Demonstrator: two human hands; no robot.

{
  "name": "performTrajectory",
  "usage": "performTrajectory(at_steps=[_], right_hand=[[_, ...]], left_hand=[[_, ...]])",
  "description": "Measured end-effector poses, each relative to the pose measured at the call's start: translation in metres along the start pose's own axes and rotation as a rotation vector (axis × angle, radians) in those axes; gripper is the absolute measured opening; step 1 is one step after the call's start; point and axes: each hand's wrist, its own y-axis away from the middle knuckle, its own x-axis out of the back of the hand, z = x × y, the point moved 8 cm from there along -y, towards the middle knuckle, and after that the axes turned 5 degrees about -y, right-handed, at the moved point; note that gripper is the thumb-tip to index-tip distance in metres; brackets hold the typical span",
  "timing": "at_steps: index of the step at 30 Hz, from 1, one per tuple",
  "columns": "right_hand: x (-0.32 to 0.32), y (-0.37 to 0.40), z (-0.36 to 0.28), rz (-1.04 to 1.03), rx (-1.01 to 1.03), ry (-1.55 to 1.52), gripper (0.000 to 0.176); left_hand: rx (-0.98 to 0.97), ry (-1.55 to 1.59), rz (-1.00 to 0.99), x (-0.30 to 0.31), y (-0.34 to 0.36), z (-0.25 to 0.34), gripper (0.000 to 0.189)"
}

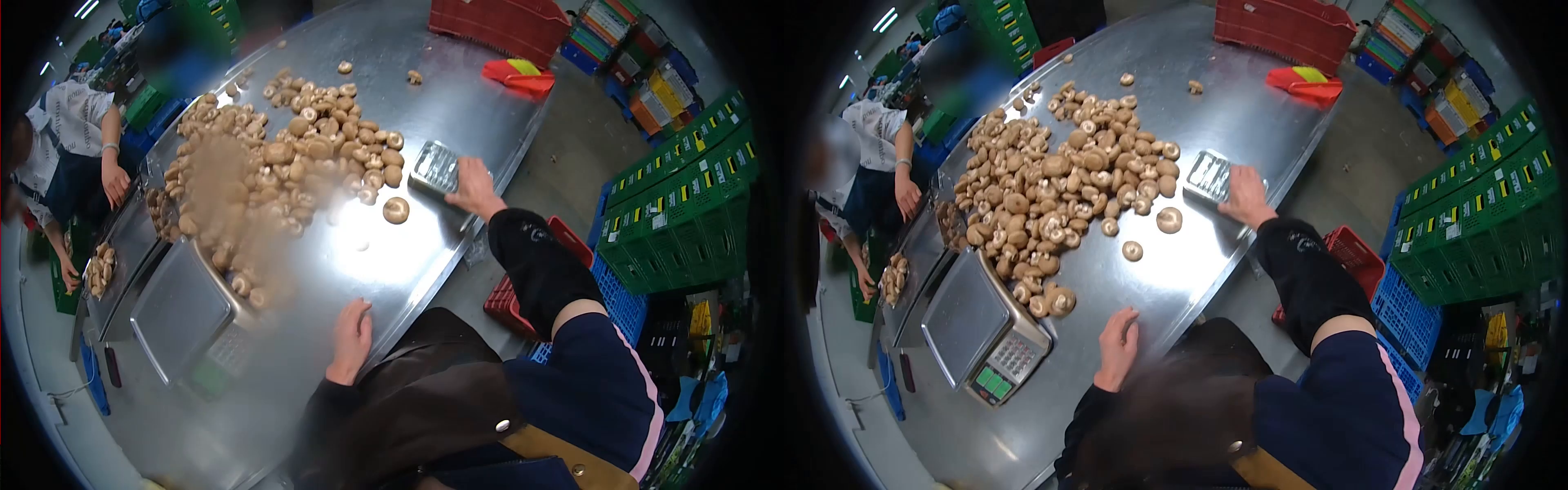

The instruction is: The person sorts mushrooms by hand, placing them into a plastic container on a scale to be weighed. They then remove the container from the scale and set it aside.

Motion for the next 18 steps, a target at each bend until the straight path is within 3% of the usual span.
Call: performTrajectory(at_steps=[6, 9, 10, 13, 16, 18], right_hand=[[0.018, 0.024, -0.027, 0.009, 0.250, -0.076, 0.060], [0.030, -0.008, -0.011, -0.140, 0.105, -0.205, 0.051], [0.049, -0.025, -0.017, -0.174, 0.074, -0.159, 0.039], [0.059, -0.095, 0.006, 0.024, 0.047, -0.687, 0.038], [0.027, -0.165, 0.023, 0.123, 0.003, -0.907, 0.044], [-0.003, -0.198, 0.038, 0.072, -0.102, -0.911, 0.048]], left_hand=[[0.141, 0.019, 0.075, 0.016, 0.004, -0.014, 0.021], [0.288, 0.077, 0.059, 0.019, -0.007, -0.021, 0.021], [0.297, 0.076, 0.067, 0.021, -0.016, -0.021, 0.021], [0.328, 0.073, 0.101, 0.023, -0.051, -0.020, 0.022], [0.359, 0.087, 0.142, 0.019, -0.093, -0.016, 0.025], [0.347, 0.115, 0.198, 0.012, -0.116, -0.018, 0.026]])
